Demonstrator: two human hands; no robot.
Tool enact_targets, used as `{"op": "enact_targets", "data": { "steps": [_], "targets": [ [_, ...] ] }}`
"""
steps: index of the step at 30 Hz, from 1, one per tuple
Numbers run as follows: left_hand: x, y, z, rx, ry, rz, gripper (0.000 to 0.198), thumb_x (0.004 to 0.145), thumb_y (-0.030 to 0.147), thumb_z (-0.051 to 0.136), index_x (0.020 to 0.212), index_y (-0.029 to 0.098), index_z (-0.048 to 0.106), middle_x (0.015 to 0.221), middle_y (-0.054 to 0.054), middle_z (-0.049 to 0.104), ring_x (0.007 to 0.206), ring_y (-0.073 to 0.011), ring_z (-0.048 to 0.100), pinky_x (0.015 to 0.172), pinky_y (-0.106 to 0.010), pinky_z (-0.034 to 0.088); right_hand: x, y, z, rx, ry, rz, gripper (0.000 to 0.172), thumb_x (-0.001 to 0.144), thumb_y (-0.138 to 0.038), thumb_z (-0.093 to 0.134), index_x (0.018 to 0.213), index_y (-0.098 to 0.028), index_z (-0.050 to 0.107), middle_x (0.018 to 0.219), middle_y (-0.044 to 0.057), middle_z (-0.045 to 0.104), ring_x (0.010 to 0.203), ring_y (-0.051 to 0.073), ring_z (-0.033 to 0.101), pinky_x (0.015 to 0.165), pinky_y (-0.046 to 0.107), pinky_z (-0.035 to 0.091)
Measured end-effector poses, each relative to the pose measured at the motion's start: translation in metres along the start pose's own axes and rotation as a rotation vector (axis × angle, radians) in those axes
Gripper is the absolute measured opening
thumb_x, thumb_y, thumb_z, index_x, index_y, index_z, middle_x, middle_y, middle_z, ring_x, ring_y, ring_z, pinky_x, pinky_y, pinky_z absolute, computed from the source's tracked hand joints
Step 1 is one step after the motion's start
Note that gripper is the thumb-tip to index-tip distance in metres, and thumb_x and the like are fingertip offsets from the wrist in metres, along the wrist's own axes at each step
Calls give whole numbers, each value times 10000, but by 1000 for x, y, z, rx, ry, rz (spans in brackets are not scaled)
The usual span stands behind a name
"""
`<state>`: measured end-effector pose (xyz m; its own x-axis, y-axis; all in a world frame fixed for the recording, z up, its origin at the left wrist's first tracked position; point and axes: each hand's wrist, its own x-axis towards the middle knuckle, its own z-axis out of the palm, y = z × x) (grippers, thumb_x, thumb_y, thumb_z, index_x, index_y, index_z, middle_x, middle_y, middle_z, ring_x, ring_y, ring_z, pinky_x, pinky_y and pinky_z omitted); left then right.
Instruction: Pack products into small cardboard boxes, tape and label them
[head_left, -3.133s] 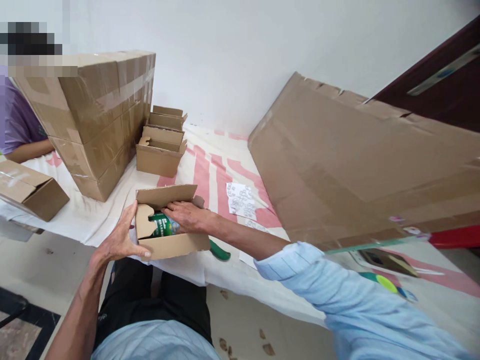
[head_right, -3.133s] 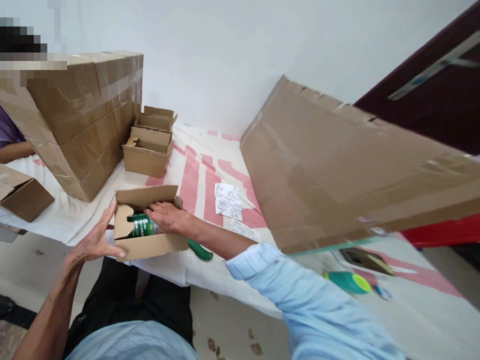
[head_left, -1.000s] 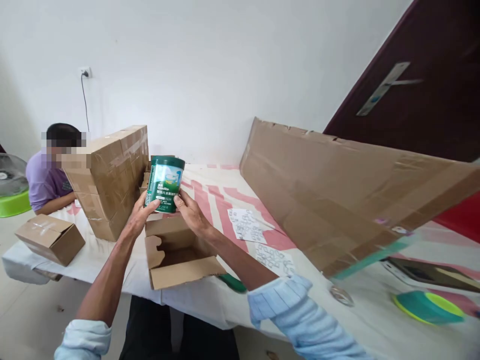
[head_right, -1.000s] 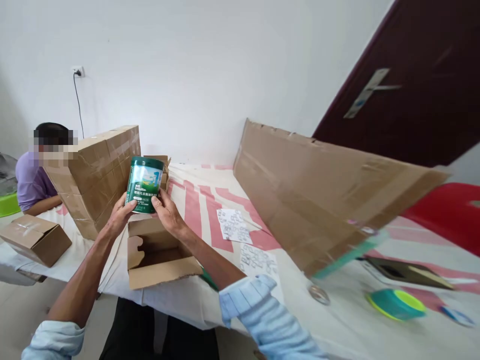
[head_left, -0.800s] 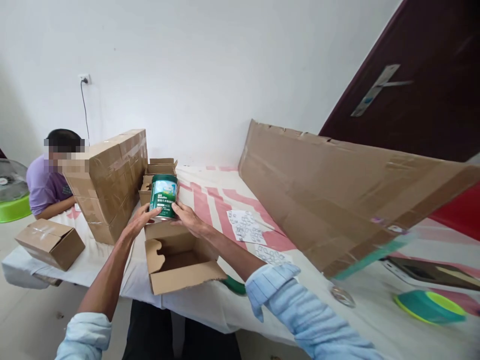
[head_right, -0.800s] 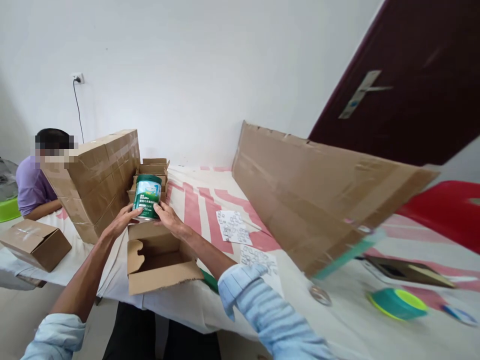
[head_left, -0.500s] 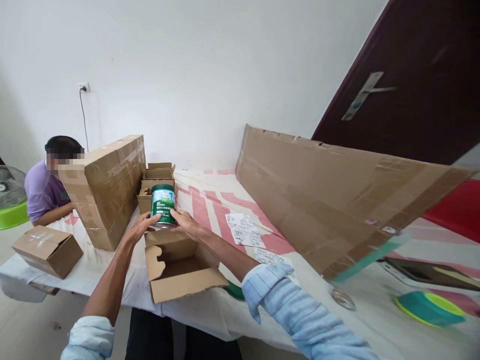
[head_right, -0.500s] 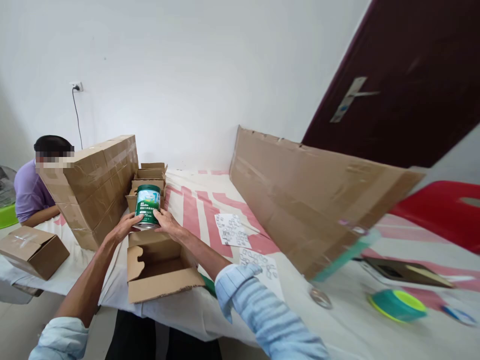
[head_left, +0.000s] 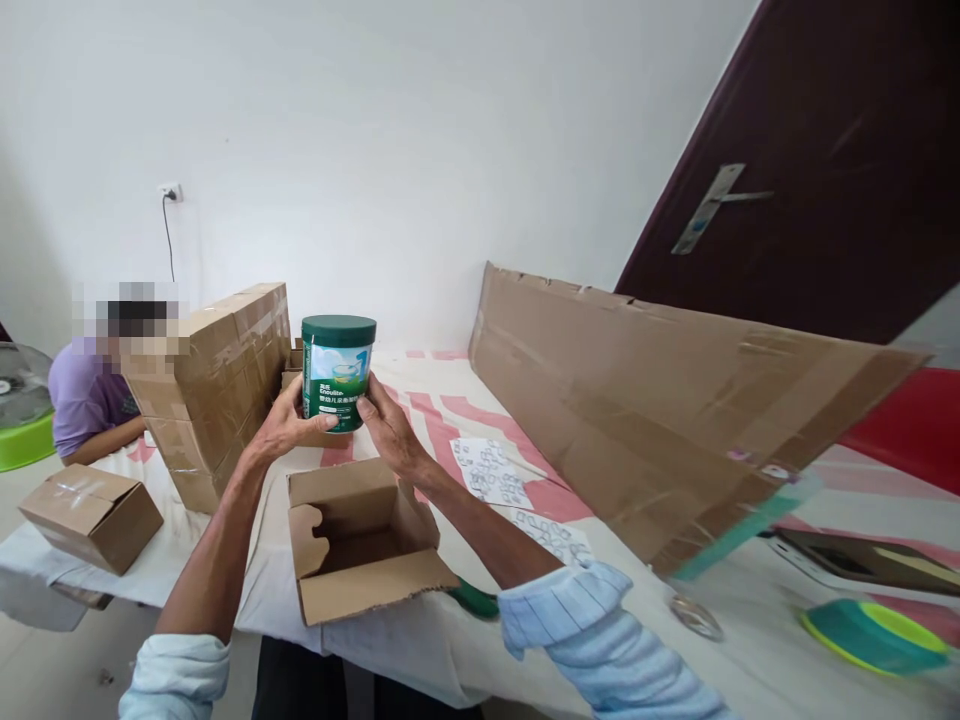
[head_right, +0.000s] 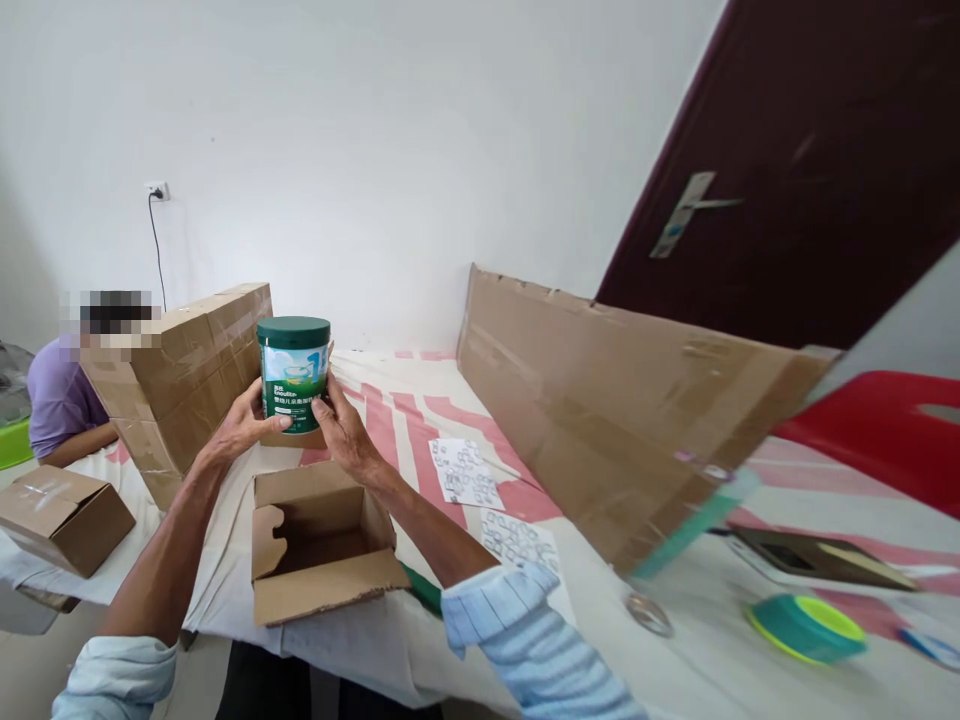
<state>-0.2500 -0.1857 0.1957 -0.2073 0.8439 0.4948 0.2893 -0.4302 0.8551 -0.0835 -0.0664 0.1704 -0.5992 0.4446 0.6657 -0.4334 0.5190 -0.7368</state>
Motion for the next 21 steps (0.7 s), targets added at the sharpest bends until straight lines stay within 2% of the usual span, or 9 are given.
{"op": "enact_targets", "data": {
  "steps": [2,5,9,12,15,18,21],
  "targets": [
    [3,2,3,24,18,-9,843,675,438,983,1390,176,620,1364,-141,719,1284,-372,662,1092,-477,536,-2,-1,-1,-22,-2,-5,800,1035,-684,473,1698,-262,321,1688,80,466,1546,283,446,1288,471,371],
    [4,-2,5,19,58,-66,895,559,405,1031,1317,155,628,1275,-144,753,1215,-380,695,1040,-490,565,-10,2,-6,-65,-34,25,802,1033,-662,488,1700,-252,313,1692,106,453,1526,301,468,1253,490,414],
    [1,-22,-3,112,176,-125,919,436,363,1051,1235,155,648,1221,-131,760,1189,-387,698,1025,-502,570,-33,14,-28,-310,-37,136,758,992,-595,585,1644,-241,427,1635,151,500,1451,325,529,1181,514,473],
    [-3,-50,-19,186,277,-162,946,379,346,1048,1218,168,648,1225,-122,750,1219,-390,679,1056,-510,549,-60,25,-49,-523,-44,300,694,932,-551,654,1543,-237,558,1506,157,603,1366,334,590,1124,510,502],
    [-8,-85,-34,178,332,-218,958,373,356,1033,1223,174,629,1244,-127,737,1246,-390,662,1085,-517,525,-90,26,-62,-627,-107,549,709,889,-555,673,1489,-184,606,1375,177,679,1221,339,672,1028,484,540],
    [-14,-122,-40,163,359,-273,939,390,363,1014,1214,179,602,1220,-131,740,1221,-390,670,1070,-534,525,-113,18,-65,-561,-180,716,699,878,-573,658,1442,-162,639,1318,175,716,1130,320,703,941,426,550],
    [-17,-157,-38,163,370,-331,897,369,331,1005,1149,179,589,1140,-117,747,1162,-390,685,1044,-550,526,-124,6,-64,-476,-218,741,572,869,-514,633,1310,-157,711,1279,161,743,1093,299,704,892,370,532]
  ]
}}
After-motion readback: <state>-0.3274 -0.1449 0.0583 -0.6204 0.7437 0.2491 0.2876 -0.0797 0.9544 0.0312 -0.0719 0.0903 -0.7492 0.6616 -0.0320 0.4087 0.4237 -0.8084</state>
